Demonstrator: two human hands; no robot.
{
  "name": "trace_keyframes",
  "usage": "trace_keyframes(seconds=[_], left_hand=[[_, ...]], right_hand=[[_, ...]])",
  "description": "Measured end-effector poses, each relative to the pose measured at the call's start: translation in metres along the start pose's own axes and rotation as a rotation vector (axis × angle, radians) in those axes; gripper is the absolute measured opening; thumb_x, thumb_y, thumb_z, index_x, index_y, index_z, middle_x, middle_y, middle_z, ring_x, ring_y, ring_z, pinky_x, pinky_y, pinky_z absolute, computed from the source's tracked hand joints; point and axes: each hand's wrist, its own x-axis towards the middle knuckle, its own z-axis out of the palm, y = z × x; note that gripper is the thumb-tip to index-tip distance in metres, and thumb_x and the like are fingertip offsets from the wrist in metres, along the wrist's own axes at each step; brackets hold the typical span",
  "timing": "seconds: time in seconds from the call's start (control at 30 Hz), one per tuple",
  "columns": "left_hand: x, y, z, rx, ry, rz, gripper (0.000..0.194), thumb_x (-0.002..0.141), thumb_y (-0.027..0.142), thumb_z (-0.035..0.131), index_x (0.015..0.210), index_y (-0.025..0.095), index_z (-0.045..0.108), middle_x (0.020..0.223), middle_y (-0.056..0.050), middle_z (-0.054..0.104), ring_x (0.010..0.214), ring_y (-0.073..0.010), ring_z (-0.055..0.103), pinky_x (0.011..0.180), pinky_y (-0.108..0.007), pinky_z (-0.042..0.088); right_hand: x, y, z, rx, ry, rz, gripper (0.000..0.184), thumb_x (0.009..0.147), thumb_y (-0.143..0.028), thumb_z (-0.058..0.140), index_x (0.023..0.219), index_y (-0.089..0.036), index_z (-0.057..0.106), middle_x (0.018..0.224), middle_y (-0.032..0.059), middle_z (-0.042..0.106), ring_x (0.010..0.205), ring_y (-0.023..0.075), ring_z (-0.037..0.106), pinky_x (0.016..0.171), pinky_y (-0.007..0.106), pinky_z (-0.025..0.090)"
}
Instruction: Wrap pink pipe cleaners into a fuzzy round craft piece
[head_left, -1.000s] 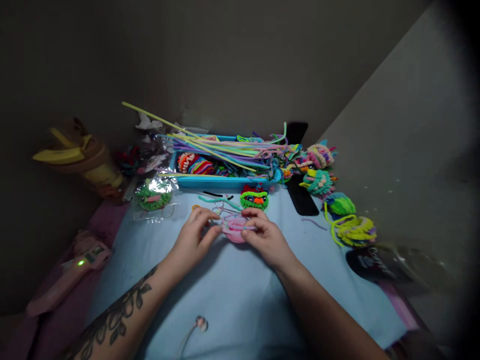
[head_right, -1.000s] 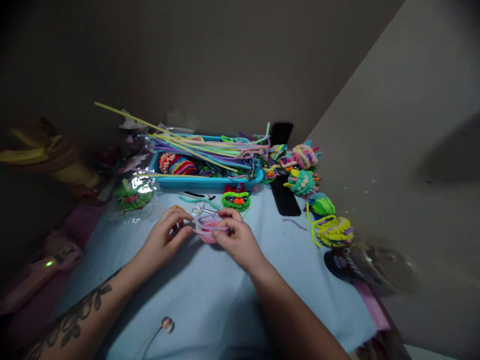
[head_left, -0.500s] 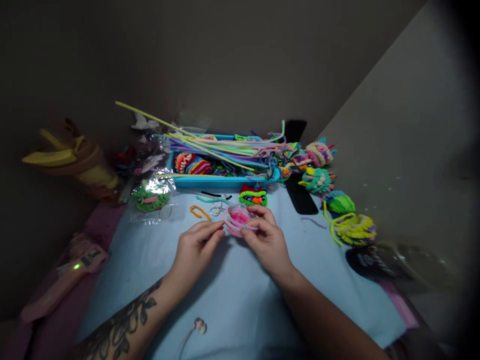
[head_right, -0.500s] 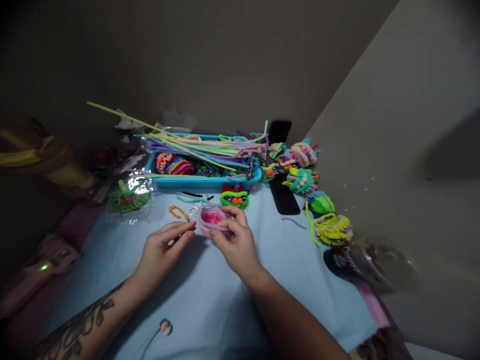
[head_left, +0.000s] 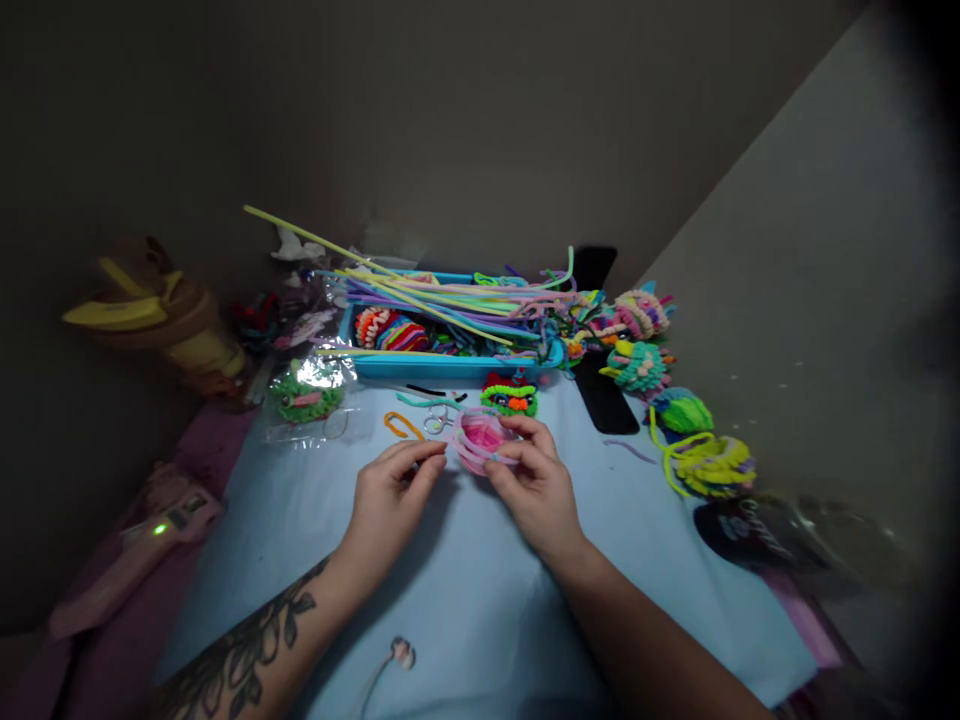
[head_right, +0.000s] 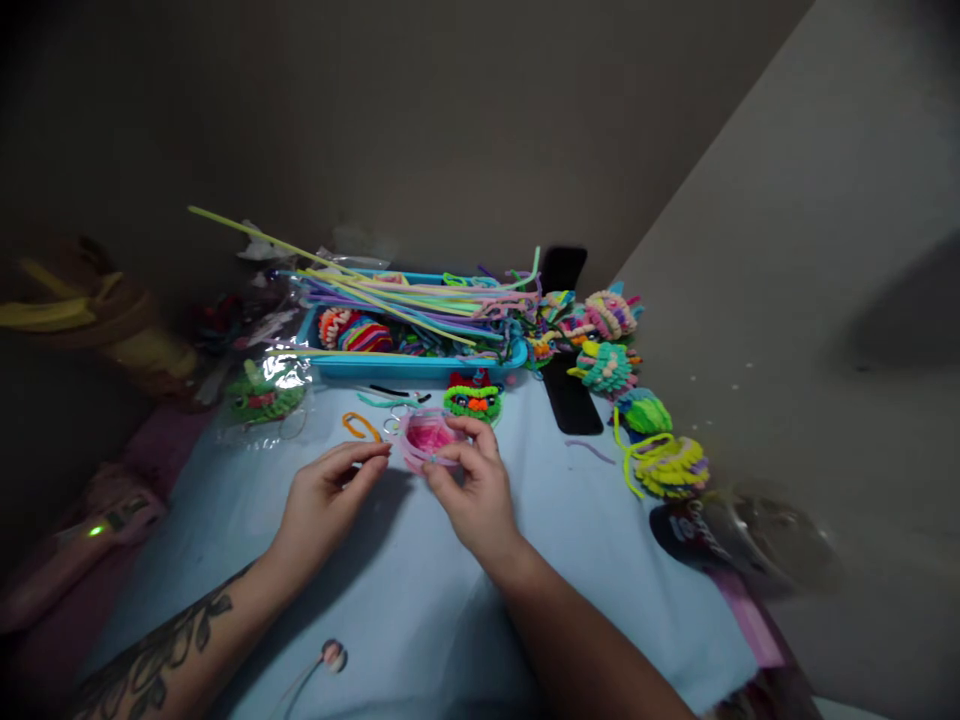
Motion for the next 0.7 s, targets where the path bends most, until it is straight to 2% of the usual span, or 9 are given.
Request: trace_keyframes(seconds=[0.13,0.33,0.7], left_hand=[[-0.001,-0.002,0.002,0.006,-0.046,0.063,0.023,0.084,0.028,0.06,0.101,0.02,0.073,0.099,-0.007,0.072,0.092,-0.0198,0.066,0.083,-0.032,0.053],[-0.001,-0.003,0.002,0.024,-0.034,0.096,0.023,0.087,0.027,0.058,0.104,0.02,0.072,0.1,-0.008,0.072,0.093,-0.0187,0.066,0.084,-0.031,0.052],[0.004,0.0,-0.007,0.091,0.073,0.241,0.012,0.082,0.02,0.064,0.088,0.02,0.075,0.085,-0.006,0.074,0.078,-0.017,0.067,0.074,-0.028,0.053]], right_hand=[[0.0,0.001,0.001,-0.008,-0.014,-0.013,0.005,0.078,-0.027,0.067,0.075,-0.023,0.065,0.117,0.0074,0.053,0.115,0.0248,0.052,0.098,0.042,0.042],[-0.002,0.0,0.002,-0.047,-0.025,-0.054,0.004,0.078,-0.024,0.067,0.074,-0.024,0.065,0.117,0.0071,0.053,0.115,0.0251,0.053,0.098,0.042,0.042],[-0.011,0.0,0.01,-0.21,-0.074,-0.323,0.007,0.079,-0.018,0.065,0.08,-0.025,0.064,0.115,0.0084,0.052,0.113,0.025,0.052,0.097,0.042,0.044]])
